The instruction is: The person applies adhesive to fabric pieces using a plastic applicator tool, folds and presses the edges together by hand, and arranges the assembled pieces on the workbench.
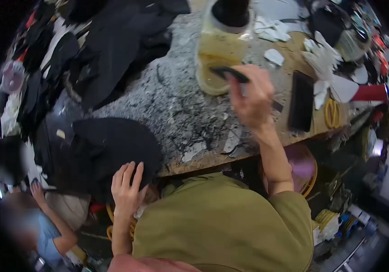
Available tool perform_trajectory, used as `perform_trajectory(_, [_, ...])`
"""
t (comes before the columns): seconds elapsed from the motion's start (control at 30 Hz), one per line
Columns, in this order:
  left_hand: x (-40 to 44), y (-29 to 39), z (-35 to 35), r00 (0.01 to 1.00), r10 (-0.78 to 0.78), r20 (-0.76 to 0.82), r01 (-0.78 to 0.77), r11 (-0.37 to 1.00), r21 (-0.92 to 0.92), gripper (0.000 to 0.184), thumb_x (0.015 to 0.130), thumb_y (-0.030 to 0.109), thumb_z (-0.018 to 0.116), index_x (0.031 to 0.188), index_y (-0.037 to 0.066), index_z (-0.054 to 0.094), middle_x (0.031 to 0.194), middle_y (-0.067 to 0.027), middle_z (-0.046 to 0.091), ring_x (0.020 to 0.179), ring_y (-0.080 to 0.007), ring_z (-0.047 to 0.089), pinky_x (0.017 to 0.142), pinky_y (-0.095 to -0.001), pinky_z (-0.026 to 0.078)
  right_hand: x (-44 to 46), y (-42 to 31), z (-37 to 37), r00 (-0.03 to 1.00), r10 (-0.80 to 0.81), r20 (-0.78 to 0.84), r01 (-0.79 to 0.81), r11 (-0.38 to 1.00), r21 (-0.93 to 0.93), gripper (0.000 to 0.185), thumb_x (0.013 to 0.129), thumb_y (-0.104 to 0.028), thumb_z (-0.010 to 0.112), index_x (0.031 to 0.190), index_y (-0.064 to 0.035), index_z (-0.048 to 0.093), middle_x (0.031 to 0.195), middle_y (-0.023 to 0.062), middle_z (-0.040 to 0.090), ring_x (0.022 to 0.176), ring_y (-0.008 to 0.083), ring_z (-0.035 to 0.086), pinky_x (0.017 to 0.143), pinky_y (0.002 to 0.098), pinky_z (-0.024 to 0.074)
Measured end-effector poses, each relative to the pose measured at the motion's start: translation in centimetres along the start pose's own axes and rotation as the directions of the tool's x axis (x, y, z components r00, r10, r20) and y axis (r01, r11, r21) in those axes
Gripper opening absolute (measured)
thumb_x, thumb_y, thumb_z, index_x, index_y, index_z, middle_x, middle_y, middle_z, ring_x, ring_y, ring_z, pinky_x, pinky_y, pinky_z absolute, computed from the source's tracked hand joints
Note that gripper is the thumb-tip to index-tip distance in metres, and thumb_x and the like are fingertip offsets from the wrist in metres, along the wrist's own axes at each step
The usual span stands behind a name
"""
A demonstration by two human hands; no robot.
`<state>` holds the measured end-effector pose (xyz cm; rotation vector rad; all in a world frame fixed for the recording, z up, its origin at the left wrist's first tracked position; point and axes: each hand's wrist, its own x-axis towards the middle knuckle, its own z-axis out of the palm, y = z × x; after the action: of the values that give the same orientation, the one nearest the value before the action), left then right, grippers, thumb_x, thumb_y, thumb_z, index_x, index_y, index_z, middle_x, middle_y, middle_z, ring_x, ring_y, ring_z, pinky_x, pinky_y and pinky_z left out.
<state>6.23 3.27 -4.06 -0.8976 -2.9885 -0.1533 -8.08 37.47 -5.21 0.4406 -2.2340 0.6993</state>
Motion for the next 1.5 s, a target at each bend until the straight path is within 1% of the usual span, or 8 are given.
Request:
perform_trajectory(0.2, [-0.3, -2.8, 0.2, 0.975, -0.199, -0.093, 0.122, 0.843, -0.524, 0.045, 0.066, 0.028, 0.082, 0.103, 0.005, 0.068, 0.087, -0.0070, 0.060, 0.077, -0.0233, 0.056, 0.069, -0.0345, 0.044, -3.4, -2.0, -2.2, 0.976, -0.176, 0.125, 0.179, 0.984, -0.016, 0.015, 0.085, -0.001, 0.061, 0.099, 0.0012, 0.065, 0.089, 0.0124, 0.066, 0.083, 0.0312, 0.063, 0.075, 0.0380, 0.0458])
perform_trajectory(0.4, [-0.7, 0.1, 1.8, 0.777, -0.530, -0.340, 0.187, 0.710, -0.679, 0.027, 0.070, 0.001, 0.073, 0.097, 0.006, 0.073, 0.074, -0.0065, 0.057, 0.062, -0.0215, 0.053, 0.056, -0.0324, 0.040, -9.8, 2.5, -3.2, 0.824, 0.552, -0.129, -0.434, 0.760, 0.483, 0.016, 0.094, -0.008, 0.059, 0.105, 0.0030, 0.063, 0.094, 0.0062, 0.064, 0.081, 0.0132, 0.057, 0.074, 0.0262, 0.0457])
perform_trajectory(0.47, [1.0, 1.1, -0.1, 0.797, -0.352, -0.491, 0.108, 0.882, -0.458, 0.028, 0.069, -0.003, 0.070, 0.096, 0.003, 0.073, 0.074, -0.0064, 0.058, 0.060, -0.0222, 0.053, 0.054, -0.0325, 0.040, -7.3, 1.1, -2.4, 0.645, 0.742, -0.186, -0.400, 0.534, 0.745, 0.026, 0.093, -0.015, 0.062, 0.111, 0.0028, 0.059, 0.102, 0.0091, 0.064, 0.094, 0.0158, 0.059, 0.084, 0.0285, 0.0476])
perform_trajectory(0.7, [5.7, 4.4, 2.5, 0.860, -0.336, -0.385, 0.185, 0.907, -0.380, 0.035, 0.077, 0.030, 0.075, 0.100, 0.006, 0.066, 0.084, -0.0063, 0.056, 0.077, -0.0240, 0.054, 0.067, -0.0357, 0.040, -4.7, 0.2, -0.2, 0.641, 0.768, 0.006, -0.314, 0.255, 0.914, 0.016, 0.092, -0.011, 0.062, 0.106, -0.0025, 0.063, 0.100, 0.0070, 0.067, 0.088, 0.0151, 0.065, 0.076, 0.0254, 0.0528])
perform_trajectory(0.87, [1.2, -4.1, 0.9, 0.689, -0.661, -0.297, 0.703, 0.708, 0.057, 0.020, 0.076, 0.015, 0.070, 0.092, 0.009, 0.059, 0.080, -0.0036, 0.060, 0.074, -0.0219, 0.060, 0.065, -0.0363, 0.040, -5.5, -5.8, 1.2, 0.786, 0.487, 0.381, -0.603, 0.470, 0.644, 0.013, 0.092, -0.004, 0.061, 0.104, -0.0005, 0.065, 0.094, 0.0046, 0.066, 0.080, 0.0095, 0.058, 0.071, 0.0240, 0.0461])
perform_trajectory(0.97, [1.0, -4.6, 0.4, 0.659, -0.648, -0.382, 0.681, 0.730, -0.063, 0.010, 0.080, 0.013, 0.069, 0.085, 0.009, 0.060, 0.071, -0.0019, 0.061, 0.066, -0.0203, 0.061, 0.062, -0.0346, 0.040, -1.5, -9.1, 3.3, 0.902, -0.171, 0.397, -0.171, 0.704, 0.690, 0.025, 0.077, 0.001, 0.069, 0.102, -0.0033, 0.067, 0.090, 0.0085, 0.068, 0.076, 0.0219, 0.063, 0.070, 0.0306, 0.0484])
perform_trajectory(1.1, [0.8, -5.7, 0.3, 0.591, -0.719, -0.367, 0.705, 0.681, -0.198, 0.007, 0.083, 0.013, 0.068, 0.082, 0.009, 0.062, 0.066, -0.0020, 0.061, 0.062, -0.0207, 0.060, 0.059, -0.0337, 0.040, 0.0, -13.9, 7.5, 0.799, -0.518, 0.306, 0.123, 0.638, 0.760, 0.036, 0.069, -0.003, 0.067, 0.105, -0.0073, 0.065, 0.098, 0.0045, 0.066, 0.086, 0.0206, 0.062, 0.073, 0.0328, 0.0451])
perform_trajectory(1.5, [-0.2, -5.9, 0.6, 0.556, -0.759, -0.338, 0.695, 0.648, -0.310, 0.007, 0.084, 0.013, 0.068, 0.081, 0.010, 0.062, 0.062, -0.0019, 0.059, 0.057, -0.0190, 0.058, 0.057, -0.0325, 0.038, -1.2, -17.5, 12.1, 0.755, -0.571, 0.322, 0.241, 0.698, 0.674, 0.035, 0.068, 0.000, 0.066, 0.102, -0.0062, 0.065, 0.091, 0.0034, 0.065, 0.080, 0.0197, 0.061, 0.080, 0.0335, 0.0419])
